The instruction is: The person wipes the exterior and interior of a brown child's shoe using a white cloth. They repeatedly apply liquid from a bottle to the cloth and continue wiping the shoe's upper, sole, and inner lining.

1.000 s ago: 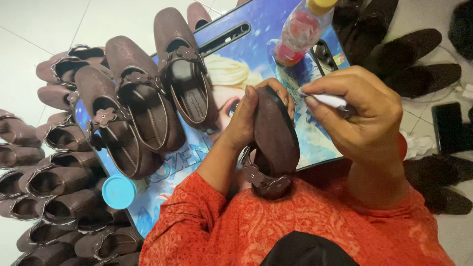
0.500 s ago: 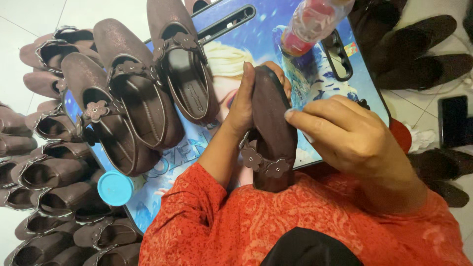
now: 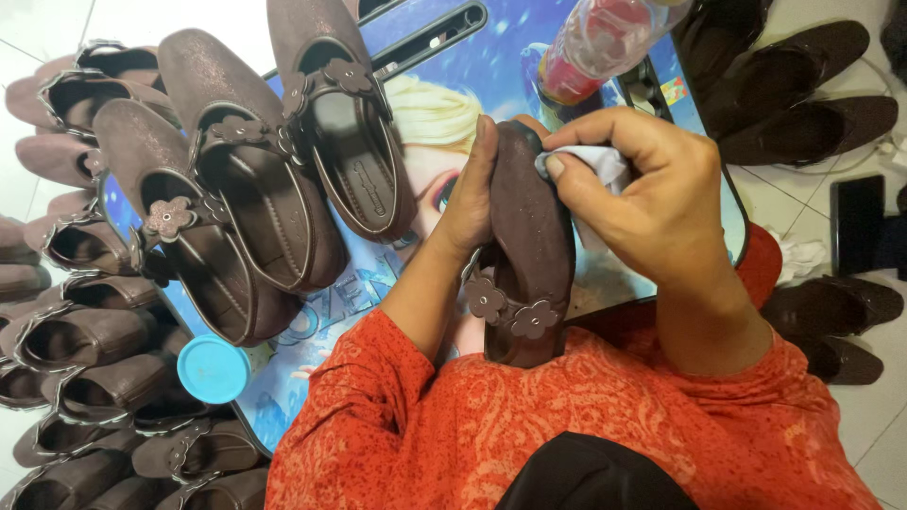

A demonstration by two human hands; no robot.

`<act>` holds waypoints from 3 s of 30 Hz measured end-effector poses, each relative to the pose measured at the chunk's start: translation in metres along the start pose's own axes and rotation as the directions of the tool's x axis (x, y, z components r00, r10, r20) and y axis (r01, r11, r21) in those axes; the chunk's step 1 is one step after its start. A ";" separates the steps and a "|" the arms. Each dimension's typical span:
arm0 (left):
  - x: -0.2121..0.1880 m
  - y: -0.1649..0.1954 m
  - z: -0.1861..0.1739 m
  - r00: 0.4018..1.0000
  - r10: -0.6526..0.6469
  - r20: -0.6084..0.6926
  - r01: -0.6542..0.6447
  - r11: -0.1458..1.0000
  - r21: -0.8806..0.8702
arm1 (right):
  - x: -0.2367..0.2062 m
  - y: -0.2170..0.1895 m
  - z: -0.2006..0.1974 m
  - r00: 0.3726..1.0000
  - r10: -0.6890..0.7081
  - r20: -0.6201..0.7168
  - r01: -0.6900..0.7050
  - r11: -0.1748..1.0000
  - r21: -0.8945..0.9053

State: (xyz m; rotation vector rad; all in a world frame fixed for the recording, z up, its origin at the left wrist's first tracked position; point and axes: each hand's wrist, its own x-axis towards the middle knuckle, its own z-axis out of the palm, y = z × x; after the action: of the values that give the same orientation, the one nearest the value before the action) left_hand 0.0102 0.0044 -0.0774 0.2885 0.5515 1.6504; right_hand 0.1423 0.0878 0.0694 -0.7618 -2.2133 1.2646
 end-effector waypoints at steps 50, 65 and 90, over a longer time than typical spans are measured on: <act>-0.003 0.003 0.018 0.986 0.149 -0.068 -0.100 0.876 0.472 | 0.018 -0.011 -0.020 0.983 0.114 0.142 -0.115 0.993 0.000; 0.005 -0.007 -0.002 0.987 0.084 -0.136 -0.036 0.946 0.322 | 0.033 0.009 -0.010 0.999 0.015 -0.039 -0.012 0.998 0.064; 0.002 0.022 -0.017 0.968 0.217 -0.123 -0.178 0.947 0.266 | -0.046 0.065 0.002 0.969 -0.131 0.210 0.088 0.975 0.204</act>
State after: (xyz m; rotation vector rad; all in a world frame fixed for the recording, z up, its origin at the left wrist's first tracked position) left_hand -0.0177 0.0017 -0.0808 0.4192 0.8755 1.8068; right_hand 0.1893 0.0825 0.0056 -0.4345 -2.2257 1.5451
